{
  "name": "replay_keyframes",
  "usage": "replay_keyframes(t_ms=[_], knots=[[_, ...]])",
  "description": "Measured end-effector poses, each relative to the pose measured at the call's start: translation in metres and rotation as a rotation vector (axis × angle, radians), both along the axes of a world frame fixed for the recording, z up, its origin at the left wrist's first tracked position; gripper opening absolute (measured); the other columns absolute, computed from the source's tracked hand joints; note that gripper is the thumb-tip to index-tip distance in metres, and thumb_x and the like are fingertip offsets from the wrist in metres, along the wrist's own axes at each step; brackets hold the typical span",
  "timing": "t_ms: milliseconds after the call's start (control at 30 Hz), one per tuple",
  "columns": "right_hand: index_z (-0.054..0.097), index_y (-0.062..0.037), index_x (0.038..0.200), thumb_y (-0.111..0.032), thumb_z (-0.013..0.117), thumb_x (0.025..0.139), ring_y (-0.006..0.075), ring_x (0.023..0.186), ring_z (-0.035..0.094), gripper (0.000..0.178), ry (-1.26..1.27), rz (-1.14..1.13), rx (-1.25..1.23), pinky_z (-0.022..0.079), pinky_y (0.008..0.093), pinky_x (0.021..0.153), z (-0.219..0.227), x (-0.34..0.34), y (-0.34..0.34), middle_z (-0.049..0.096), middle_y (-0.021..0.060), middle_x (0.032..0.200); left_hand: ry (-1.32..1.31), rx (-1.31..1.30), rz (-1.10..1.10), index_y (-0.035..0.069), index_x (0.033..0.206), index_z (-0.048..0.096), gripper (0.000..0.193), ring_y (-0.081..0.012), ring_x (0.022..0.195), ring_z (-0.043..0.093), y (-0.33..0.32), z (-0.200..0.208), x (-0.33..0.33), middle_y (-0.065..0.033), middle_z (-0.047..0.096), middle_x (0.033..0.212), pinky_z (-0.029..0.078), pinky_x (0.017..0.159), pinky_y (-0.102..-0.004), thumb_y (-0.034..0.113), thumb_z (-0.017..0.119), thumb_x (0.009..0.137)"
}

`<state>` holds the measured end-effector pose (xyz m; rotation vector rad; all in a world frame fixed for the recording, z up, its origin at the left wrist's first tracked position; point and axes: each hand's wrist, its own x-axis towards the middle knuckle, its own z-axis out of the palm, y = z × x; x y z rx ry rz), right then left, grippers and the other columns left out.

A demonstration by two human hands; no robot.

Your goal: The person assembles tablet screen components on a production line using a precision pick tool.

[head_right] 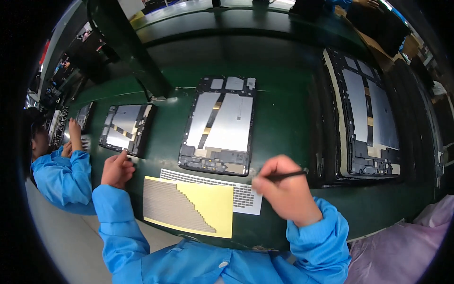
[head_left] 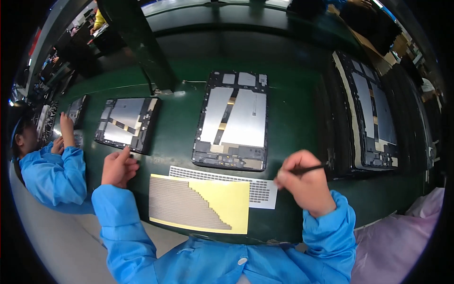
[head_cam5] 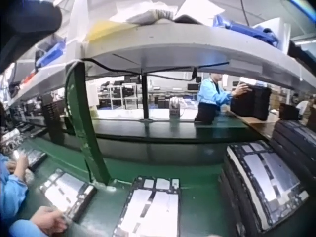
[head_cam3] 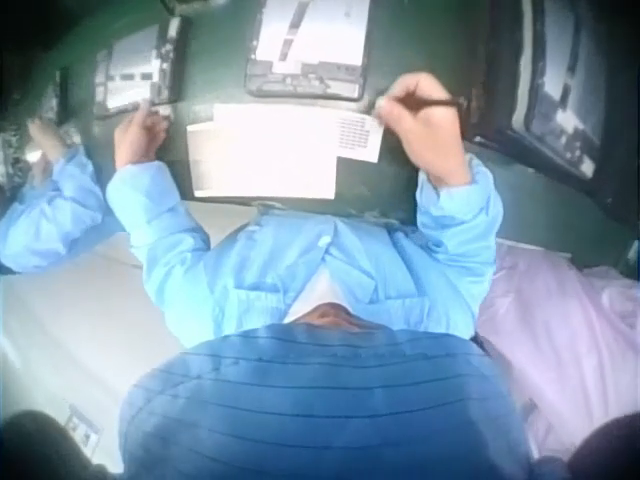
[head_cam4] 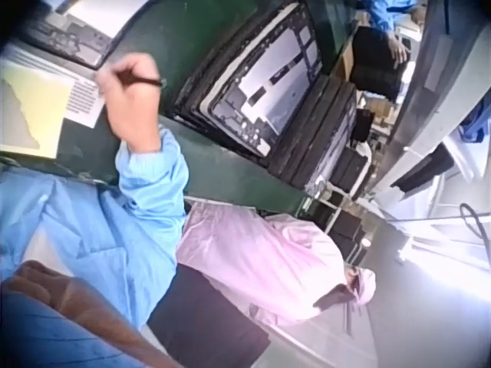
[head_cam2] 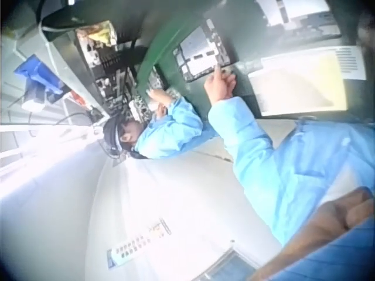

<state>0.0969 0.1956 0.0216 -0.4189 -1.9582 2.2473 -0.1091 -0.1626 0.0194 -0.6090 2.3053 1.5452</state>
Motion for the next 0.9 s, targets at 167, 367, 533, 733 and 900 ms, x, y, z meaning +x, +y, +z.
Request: replay_keyframes(t_ms=[167,367,533,733,900], knots=[[0.05,0.0002,0.09,-0.002,0.062,0.085,0.0119,0.075,0.06,0.013,-0.114,-0.099,0.036,0.049,0.0251,0.064,-0.013,0.019,0.0,0.057,0.0063,0.079,0.535,-0.046,-0.261,0.004,0.079,0.053,0.018,-0.0112,0.055,0.053,0.019,-0.004,0.034,-0.0053,0.058,0.065,0.043,0.051,-0.0227,0.016,0.067,0.083],[0.051,0.001,0.09,-0.004,0.064,0.084,0.0088,0.075,0.056,0.014,-0.129,-0.048,0.107,0.048,0.0234,0.066,-0.027,0.017,0.004,0.058,0.0058,0.082,1.22,-0.147,-1.467,0.005,0.093,0.061,0.03,-0.0278,0.097,0.057,0.159,-0.001,0.111,-0.0082,0.059,0.098,0.046,0.08,-0.0392,0.017,0.074,0.068],[0.05,-0.0008,0.09,0.005,0.064,0.081,0.0111,0.081,0.056,0.017,-0.105,0.001,0.221,0.049,0.0256,0.072,-0.02,0.018,-0.002,0.058,0.0072,0.086,1.012,-0.065,-1.504,0.006,0.096,0.062,0.029,-0.0264,0.102,0.055,0.169,-0.019,0.115,-0.0081,0.059,0.102,0.044,0.085,-0.038,0.019,0.071,0.072],[0.053,0.0009,0.09,-0.002,0.064,0.084,0.0092,0.077,0.055,0.013,-0.051,0.006,0.235,0.048,0.0243,0.067,-0.027,0.022,0.001,0.056,0.0059,0.084,0.954,-0.104,-1.51,0.008,0.096,0.063,0.025,-0.0239,0.106,0.053,0.169,-0.017,0.115,-0.0057,0.058,0.104,0.042,0.088,-0.0367,0.02,0.069,0.075],[0.053,0.0013,0.089,-0.002,0.064,0.083,0.0095,0.077,0.056,0.013,-0.072,0.024,0.262,0.049,0.0243,0.067,-0.024,0.02,-0.001,0.056,0.0063,0.084,0.955,-0.096,-1.509,0.008,0.095,0.062,0.025,-0.0238,0.106,0.052,0.17,-0.018,0.115,-0.0057,0.058,0.104,0.042,0.088,-0.0365,0.02,0.069,0.075]])
